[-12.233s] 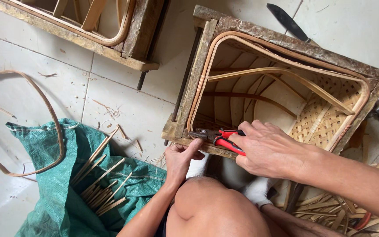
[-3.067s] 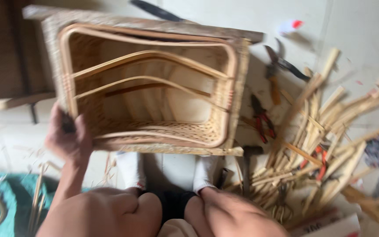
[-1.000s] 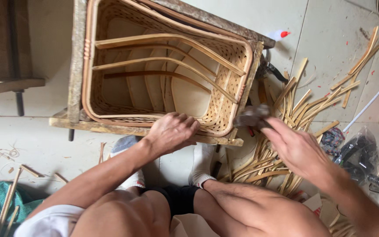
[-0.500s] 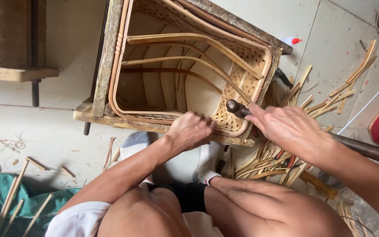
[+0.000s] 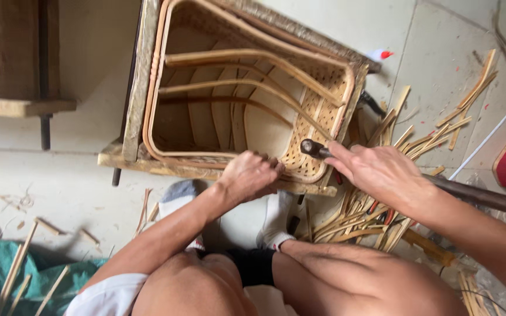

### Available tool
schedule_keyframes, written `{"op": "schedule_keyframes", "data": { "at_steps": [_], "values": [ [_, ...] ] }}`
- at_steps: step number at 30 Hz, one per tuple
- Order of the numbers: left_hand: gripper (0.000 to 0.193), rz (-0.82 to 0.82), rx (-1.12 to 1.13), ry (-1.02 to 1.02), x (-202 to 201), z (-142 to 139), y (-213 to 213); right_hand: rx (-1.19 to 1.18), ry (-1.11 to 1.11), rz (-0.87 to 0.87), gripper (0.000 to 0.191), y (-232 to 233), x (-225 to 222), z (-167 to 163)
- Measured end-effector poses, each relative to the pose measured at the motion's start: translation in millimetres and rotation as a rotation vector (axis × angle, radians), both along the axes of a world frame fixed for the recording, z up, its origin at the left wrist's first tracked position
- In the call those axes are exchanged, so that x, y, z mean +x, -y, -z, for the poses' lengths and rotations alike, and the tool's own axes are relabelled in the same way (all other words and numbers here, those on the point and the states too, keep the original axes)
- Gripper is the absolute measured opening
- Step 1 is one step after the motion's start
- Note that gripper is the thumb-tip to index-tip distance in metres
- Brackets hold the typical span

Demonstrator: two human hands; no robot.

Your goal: The person sits on the floor with a woven bamboo basket held in a wooden frame and fits curved bamboo ribs across its rim. They press ribs into place, tap them with a hammer, trim with pliers, and squeeze glue from a bottle onto the joints while rotating the basket to work around it.

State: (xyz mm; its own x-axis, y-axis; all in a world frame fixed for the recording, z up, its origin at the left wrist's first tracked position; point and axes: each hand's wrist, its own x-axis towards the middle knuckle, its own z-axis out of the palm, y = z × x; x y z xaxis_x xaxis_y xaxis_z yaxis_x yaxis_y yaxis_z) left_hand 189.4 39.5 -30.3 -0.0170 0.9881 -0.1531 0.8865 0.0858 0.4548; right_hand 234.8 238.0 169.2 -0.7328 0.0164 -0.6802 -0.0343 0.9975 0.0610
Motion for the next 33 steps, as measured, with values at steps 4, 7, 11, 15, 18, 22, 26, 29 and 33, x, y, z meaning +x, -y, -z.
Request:
{"op": "schedule_keyframes", "data": {
  "at_steps": [4,7,11,15,18,22,26,29,33],
  "values": [
    [0.039,0.029,-0.037,0.034,2,1,1,-0.067,-0.174,0.037,0.041,-21,23,11],
    [0.037,0.03,-0.006,-0.046,2,-5,4,-0.054,0.004,0.14,0.057,-38,61,27],
    [0.059,-0.039,0.08,-0.335,-6,-22,16,-0.371,-0.683,0.481,0.028,-42,144,42],
    [0.061,-0.085,-0.057,-0.063,-24,-31,37,-0.401,-0.834,0.963,0.025,-13,216,73],
    [0.053,-0.085,-0.078,0.029,-29,-33,42,-0.417,-0.865,0.992,0.023,2,236,113],
    [0.055,-0.129,0.178,0.026,-27,-37,42,-0.419,-0.963,0.892,0.021,5,244,143],
    [0.051,-0.123,0.105,0.082,-26,-39,43,-0.456,-0.896,0.858,0.018,-2,238,143],
    [0.049,-0.124,0.07,0.071,-26,-38,43,-0.503,-1.002,0.821,0.024,-12,222,140],
    [0.049,-0.113,0.167,0.073,-25,-37,46,-0.527,-0.911,0.806,0.019,-28,203,145]
  ]
}}
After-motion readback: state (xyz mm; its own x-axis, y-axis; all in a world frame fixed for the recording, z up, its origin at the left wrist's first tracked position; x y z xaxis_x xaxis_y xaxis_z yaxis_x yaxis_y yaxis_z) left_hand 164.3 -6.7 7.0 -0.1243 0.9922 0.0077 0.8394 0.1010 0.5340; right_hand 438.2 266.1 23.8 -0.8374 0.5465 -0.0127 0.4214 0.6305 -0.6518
